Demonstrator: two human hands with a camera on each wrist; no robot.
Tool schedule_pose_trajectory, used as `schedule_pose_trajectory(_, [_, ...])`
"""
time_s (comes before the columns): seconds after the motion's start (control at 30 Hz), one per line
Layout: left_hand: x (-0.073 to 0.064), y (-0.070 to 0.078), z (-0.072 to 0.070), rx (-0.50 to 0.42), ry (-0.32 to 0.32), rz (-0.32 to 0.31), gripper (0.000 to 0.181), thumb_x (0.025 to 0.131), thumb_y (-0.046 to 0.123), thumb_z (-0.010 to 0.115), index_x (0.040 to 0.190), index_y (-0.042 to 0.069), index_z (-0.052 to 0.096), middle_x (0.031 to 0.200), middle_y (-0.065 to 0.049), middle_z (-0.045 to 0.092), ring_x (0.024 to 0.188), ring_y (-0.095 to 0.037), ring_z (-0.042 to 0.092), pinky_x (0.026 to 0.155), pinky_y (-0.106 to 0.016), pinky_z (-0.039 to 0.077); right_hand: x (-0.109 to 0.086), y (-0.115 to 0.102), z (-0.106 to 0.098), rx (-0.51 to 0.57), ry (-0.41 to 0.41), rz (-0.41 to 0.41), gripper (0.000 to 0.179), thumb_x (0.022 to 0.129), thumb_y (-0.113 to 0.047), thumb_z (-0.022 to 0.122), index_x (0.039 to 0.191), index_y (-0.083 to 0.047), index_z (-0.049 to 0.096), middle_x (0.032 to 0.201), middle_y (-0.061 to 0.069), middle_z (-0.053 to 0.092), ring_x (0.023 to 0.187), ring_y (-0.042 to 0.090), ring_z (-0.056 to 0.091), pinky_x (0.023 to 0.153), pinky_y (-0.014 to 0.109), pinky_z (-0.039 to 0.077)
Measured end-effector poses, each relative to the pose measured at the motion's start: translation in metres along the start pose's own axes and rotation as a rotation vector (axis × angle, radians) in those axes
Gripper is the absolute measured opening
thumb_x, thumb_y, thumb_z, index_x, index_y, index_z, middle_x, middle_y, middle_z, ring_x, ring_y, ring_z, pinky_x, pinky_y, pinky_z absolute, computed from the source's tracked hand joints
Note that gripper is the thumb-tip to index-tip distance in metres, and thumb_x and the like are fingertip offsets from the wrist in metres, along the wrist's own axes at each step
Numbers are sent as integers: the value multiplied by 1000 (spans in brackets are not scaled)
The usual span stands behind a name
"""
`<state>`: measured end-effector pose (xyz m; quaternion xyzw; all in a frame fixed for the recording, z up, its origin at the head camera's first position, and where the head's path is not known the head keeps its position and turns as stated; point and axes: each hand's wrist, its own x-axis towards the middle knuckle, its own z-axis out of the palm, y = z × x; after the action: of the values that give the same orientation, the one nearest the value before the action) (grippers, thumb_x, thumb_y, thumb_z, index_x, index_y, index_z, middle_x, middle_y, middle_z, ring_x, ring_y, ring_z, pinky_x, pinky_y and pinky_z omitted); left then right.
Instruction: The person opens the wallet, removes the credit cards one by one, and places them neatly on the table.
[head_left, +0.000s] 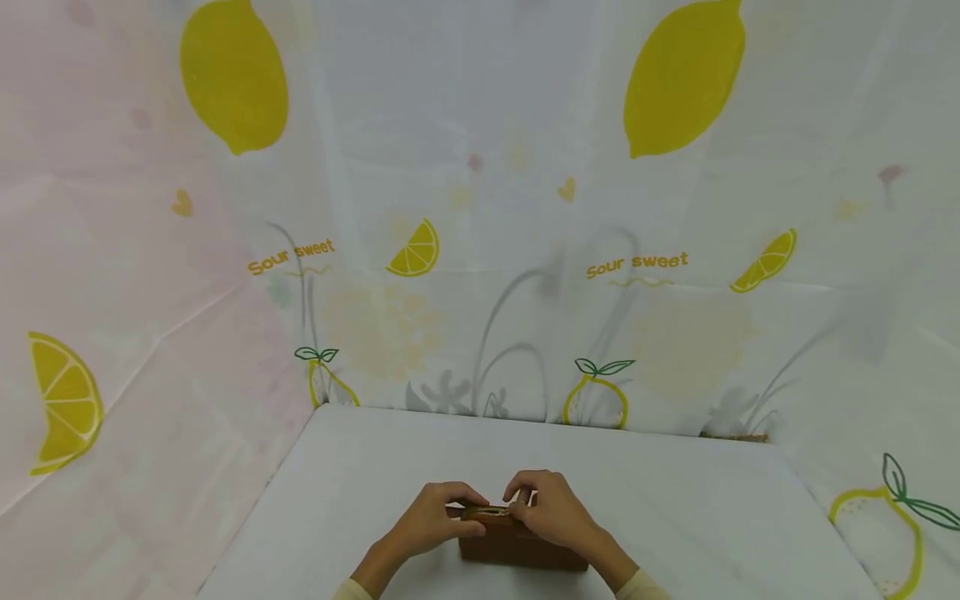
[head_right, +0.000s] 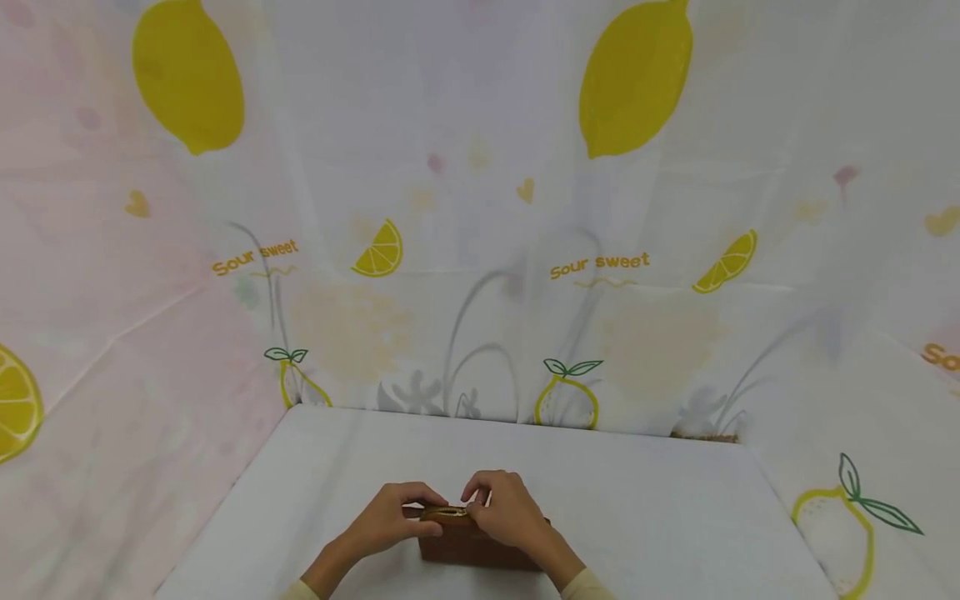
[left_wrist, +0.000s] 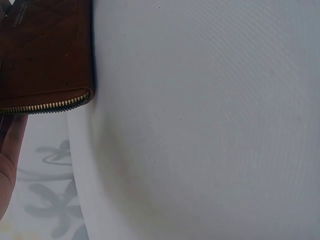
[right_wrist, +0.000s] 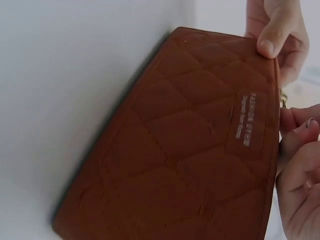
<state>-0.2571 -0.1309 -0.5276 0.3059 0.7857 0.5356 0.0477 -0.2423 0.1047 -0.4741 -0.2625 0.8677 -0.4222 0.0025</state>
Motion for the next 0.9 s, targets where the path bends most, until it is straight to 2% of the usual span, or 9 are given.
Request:
schedule_pose_trajectory(0.27, [-1,-4,-2,-14,10,-10,30,79,25,81,105,13,74,101,5,69,96,-11,65,80,-23,55,-16,16,-20,-23,37,70,10,81,-2,67,80,-12,70,63,-8,57,52,3,47,48,23,44])
schedule_pose_trajectory(0.43, [-3,-1,-5,-18,0,-24,31,79,25,81,106,13,73,104,4,69,98,-12,65,82,-24,55,-27,22,-36,58,-2,144,8,84,-10,72,77,-11,71,64,-4,63,49,6,53,44,27,50])
schedule_pose_trajectory(0.57, [-3,0,-6,-20,-7,-20,31,80,25,81,107,12,73,104,4,69,98,-12,65,82,-24,55,-35,26,-45,113,-25,178,8,85,-9,72,77,-8,70,61,2,64,40,8,51,37,30,49])
schedule_pose_trajectory(0.73, [-3,1,-5,-23,-4,-20,30,79,23,81,106,12,73,103,2,69,97,-12,65,82,-24,55,-43,31,-56,128,-31,191,8,86,-9,71,78,-6,70,63,3,65,41,8,51,38,32,50])
schedule_pose_trajectory(0.9, [-2,2,-2,-35,-12,-14,29,80,22,80,106,11,73,103,0,69,97,-14,65,82,-25,55,-53,40,-65,155,-28,241,8,86,-10,71,79,-5,70,64,6,65,44,10,52,41,42,52])
